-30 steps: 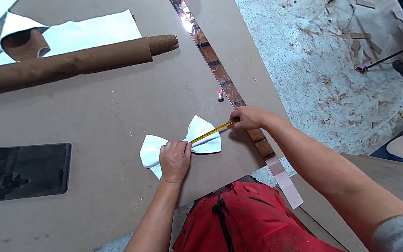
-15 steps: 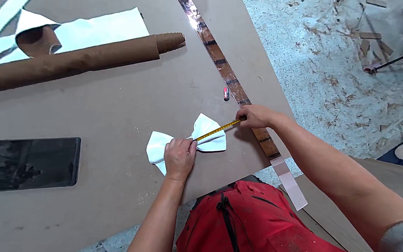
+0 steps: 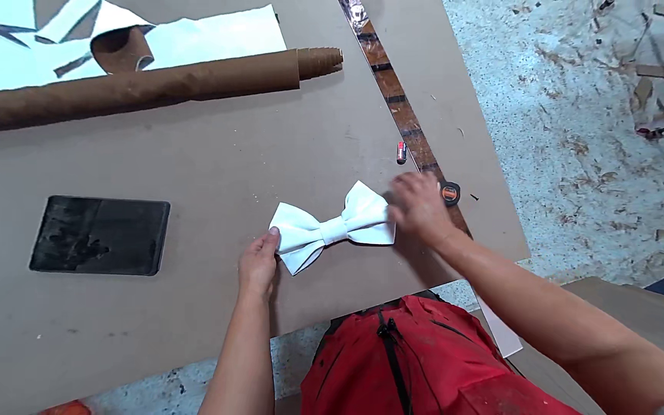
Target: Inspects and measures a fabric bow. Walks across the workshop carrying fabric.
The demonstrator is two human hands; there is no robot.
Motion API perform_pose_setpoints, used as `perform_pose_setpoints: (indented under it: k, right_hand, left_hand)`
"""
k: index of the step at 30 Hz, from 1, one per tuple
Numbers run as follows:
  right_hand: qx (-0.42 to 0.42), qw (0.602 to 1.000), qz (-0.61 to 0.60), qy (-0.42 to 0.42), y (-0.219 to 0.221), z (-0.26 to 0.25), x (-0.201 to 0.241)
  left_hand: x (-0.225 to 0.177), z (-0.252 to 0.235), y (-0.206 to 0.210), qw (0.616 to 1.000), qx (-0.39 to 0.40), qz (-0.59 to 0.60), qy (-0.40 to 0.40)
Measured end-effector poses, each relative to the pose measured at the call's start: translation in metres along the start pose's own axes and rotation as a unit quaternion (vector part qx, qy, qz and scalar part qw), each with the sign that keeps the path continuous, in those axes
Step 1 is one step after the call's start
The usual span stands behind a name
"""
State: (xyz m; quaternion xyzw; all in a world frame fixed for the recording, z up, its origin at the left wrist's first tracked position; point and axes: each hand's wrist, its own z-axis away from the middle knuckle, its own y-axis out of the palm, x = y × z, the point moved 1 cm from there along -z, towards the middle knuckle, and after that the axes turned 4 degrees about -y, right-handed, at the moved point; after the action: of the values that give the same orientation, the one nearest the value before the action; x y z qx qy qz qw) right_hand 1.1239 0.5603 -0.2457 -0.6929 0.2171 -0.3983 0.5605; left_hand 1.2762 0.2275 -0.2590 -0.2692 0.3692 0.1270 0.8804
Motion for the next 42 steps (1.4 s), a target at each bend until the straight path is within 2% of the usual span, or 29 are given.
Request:
perform_pose_setpoints:
  k: [2, 3, 7, 10, 14, 34, 39, 42]
  right_hand:
    - [0.011, 0.993, -0.017, -0.117, 0.013, -0.017, 0.061]
    - [0.042, 0.987, -0.024, -0.154, 0.023, -0.026, 0.085]
    - [0.105, 0.973, 0.018, -0.205, 0.065, -0.054, 0.12]
    - [0.125, 0.964, 0.042, -0.231, 0.077, -0.059, 0.124]
    - [0.134, 0.954, 0.075, -0.256, 0.084, -0.061, 0.122]
    - [0.139, 0.952, 0.118, -0.246, 0.078, -0.062, 0.113]
    - [0.15, 0.954, 0.108, -0.237, 0.074, -0.062, 0.117]
    - [0.144, 0.955, 0.087, -0.243, 0.073, -0.061, 0.116]
  left_hand:
    - [-0.003, -0.003, 0.009, 1.0, -0.016, -0.006, -0.01]
    - [-0.003, -0.003, 0.013, 1.0, -0.028, -0.01, -0.01]
    - [0.002, -0.003, 0.026, 0.995, -0.075, -0.063, 0.014]
    - [0.007, -0.003, 0.03, 0.987, -0.105, -0.117, 0.029]
    - [0.007, -0.004, 0.032, 0.983, -0.123, -0.13, 0.027]
    - [0.016, -0.008, 0.029, 0.991, -0.129, -0.026, 0.016]
    - [0.015, 0.001, 0.019, 0.995, -0.093, -0.023, 0.035]
    - [0.01, 0.016, 0.002, 0.999, -0.031, -0.034, -0.014]
